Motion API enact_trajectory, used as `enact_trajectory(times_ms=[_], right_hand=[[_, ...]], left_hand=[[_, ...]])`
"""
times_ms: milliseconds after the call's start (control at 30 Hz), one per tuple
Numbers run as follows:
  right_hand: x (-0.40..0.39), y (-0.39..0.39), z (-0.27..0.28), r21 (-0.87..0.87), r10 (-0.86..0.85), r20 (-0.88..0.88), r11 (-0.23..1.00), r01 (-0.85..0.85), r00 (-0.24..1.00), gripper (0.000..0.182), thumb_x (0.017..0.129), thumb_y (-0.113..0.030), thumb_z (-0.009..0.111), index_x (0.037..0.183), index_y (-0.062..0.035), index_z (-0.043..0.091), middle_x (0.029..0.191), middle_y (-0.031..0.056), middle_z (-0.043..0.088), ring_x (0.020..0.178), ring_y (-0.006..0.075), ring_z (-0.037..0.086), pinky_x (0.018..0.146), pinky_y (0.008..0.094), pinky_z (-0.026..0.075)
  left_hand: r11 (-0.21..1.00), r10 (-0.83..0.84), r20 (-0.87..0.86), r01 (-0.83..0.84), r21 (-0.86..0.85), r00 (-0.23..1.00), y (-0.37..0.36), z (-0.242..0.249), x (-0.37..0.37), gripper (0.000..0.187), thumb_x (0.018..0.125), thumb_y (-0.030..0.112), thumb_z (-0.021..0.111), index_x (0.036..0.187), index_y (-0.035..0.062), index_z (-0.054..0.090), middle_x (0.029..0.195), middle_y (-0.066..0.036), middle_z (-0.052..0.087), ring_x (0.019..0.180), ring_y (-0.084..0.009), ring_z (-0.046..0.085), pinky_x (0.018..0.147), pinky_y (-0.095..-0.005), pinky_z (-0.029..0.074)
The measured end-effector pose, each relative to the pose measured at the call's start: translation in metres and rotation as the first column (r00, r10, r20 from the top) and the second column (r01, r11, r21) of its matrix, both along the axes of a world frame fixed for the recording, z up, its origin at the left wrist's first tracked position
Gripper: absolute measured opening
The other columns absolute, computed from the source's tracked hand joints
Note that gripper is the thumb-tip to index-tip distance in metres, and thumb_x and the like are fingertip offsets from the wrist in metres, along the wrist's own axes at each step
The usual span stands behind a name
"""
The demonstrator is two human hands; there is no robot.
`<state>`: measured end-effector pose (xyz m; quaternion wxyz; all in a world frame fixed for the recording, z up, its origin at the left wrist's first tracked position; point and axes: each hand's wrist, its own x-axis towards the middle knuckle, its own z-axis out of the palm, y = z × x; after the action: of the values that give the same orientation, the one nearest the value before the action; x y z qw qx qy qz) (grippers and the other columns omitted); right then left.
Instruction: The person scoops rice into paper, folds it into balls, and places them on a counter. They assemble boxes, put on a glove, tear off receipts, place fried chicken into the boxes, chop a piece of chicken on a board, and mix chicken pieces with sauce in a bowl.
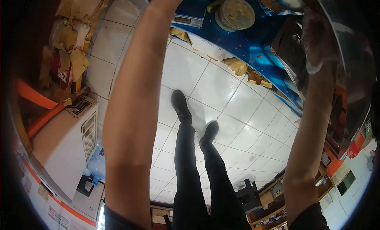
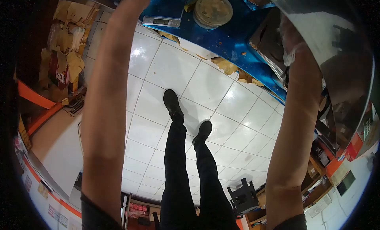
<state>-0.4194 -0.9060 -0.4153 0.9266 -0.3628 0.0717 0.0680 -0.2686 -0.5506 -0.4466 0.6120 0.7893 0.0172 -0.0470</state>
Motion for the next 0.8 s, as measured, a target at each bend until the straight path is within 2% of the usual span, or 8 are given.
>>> enact_trajectory(times_ms=[33, 100, 167, 367, 500, 567, 767, 800], right_hand=[[-0.003, -0.003, -0.004, -0.001, -0.016, -0.023, 1.0, 0.016, 1.0, 0.033, 0.099, -0.016, 0.046, 0.123, 0.0071, 0.05, 0.111, 0.0232, 0.063, 0.097, 0.0283, 0.066, 0.081, 0.0356, 0.059], [-0.002, 0.0, -0.016, -0.001, -0.045, -0.067, 0.999, 0.045, 0.997, 0.032, 0.099, -0.016, 0.046, 0.121, 0.0064, 0.051, 0.11, 0.0225, 0.063, 0.098, 0.0283, 0.066, 0.082, 0.036, 0.058], [0.016, -0.006, -0.037, -0.008, -0.072, -0.115, 0.997, 0.071, 0.991, 0.03, 0.099, -0.016, 0.046, 0.119, 0.0056, 0.052, 0.109, 0.0218, 0.063, 0.099, 0.0283, 0.065, 0.083, 0.0364, 0.057], [0.051, -0.016, -0.092, -0.025, -0.12, -0.26, 0.993, 0.117, 0.958, 0.027, 0.098, -0.017, 0.047, 0.113, 0.0033, 0.056, 0.106, 0.0196, 0.064, 0.102, 0.0282, 0.064, 0.087, 0.0377, 0.054], [0.11, 0.074, -0.125, -0.04, -0.151, -0.33, 0.989, 0.146, 0.932, 0.026, 0.097, -0.018, 0.047, 0.109, 0.0018, 0.058, 0.105, 0.0182, 0.064, 0.104, 0.0282, 0.062, 0.089, 0.0385, 0.053], [0.105, 0.14, -0.12, -0.035, -0.166, -0.358, 0.986, 0.164, 0.919, 0.025, 0.097, -0.018, 0.047, 0.107, 0.0011, 0.06, 0.104, 0.0175, 0.065, 0.105, 0.0282, 0.062, 0.09, 0.0389, 0.052], [-0.046, 0.188, -0.074, -0.126, -0.272, -0.349, 0.962, 0.243, 0.897, 0.024, 0.096, -0.019, 0.048, 0.102, -0.0012, 0.063, 0.101, 0.0154, 0.065, 0.109, 0.0282, 0.06, 0.094, 0.0402, 0.049], [-0.096, 0.2, -0.067, -0.167, -0.305, -0.314, 0.95, 0.264, 0.899, 0.025, 0.096, -0.02, 0.048, 0.101, -0.0016, 0.064, 0.101, 0.015, 0.065, 0.109, 0.0282, 0.06, 0.095, 0.0404, 0.049]], left_hand=[[0.946, 0.003, -0.036, -0.014, -0.323, 0.999, 0.006, 0.015, -0.027, 0.029, 0.093, 0.01, 0.057, 0.109, -0.0101, 0.045, 0.114, -0.024, 0.057, 0.09, -0.038, 0.066, 0.076, -0.0425, 0.062], [0.901, -0.031, -0.001, 0.027, -0.433, 1.0, 0.017, -0.014, -0.054, 0.052, 0.089, 0.024, 0.065, 0.129, 0.0033, 0.039, 0.115, -0.028, 0.059, 0.094, -0.0454, 0.065, 0.075, -0.0574, 0.055], [0.974, -0.113, 0.144, 0.138, -0.179, 0.983, 0.023, 0.012, -0.098, 0.032, 0.091, 0.016, 0.063, 0.108, -0.0083, 0.051, 0.099, -0.016, 0.06, 0.091, -0.0209, 0.065, 0.071, -0.0318, 0.06], [0.991, 0.052, 0.018, -0.049, -0.122, 0.998, 0.058, 0.015, -0.196, 0.024, 0.09, 0.008, 0.059, 0.099, -0.006, 0.041, 0.087, -0.015, 0.054, 0.083, -0.0171, 0.06, 0.065, -0.0299, 0.051], [0.969, 0.034, -0.333, -0.113, -0.22, 0.942, 0.099, 0.055, -0.278, 0.022, 0.096, 0.002, 0.052, 0.114, -0.0003, 0.039, 0.108, -0.009, 0.047, 0.097, -0.0128, 0.053, 0.08, -0.0262, 0.05], [0.98, 0.062, -0.289, -0.113, -0.162, 0.955, 0.127, 0.053, -0.324, 0.02, 0.093, -0.003, 0.053, 0.108, -0.0015, 0.039, 0.105, -0.011, 0.045, 0.095, -0.015, 0.05, 0.073, -0.0262, 0.049], [0.973, 0.095, -0.529, -0.192, -0.132, 0.843, 0.189, 0.116, -0.413, 0.018, 0.092, -0.005, 0.052, 0.104, -0.001, 0.039, 0.103, -0.011, 0.046, 0.1, -0.018, 0.051, 0.081, -0.0298, 0.051], [0.992, 0.048, -0.518, -0.103, -0.077, 0.854, 0.209, 0.125, -0.432, 0.022, 0.093, -0.001, 0.054, 0.109, -0.0014, 0.039, 0.107, -0.011, 0.047, 0.102, -0.0185, 0.051, 0.084, -0.0315, 0.05]])
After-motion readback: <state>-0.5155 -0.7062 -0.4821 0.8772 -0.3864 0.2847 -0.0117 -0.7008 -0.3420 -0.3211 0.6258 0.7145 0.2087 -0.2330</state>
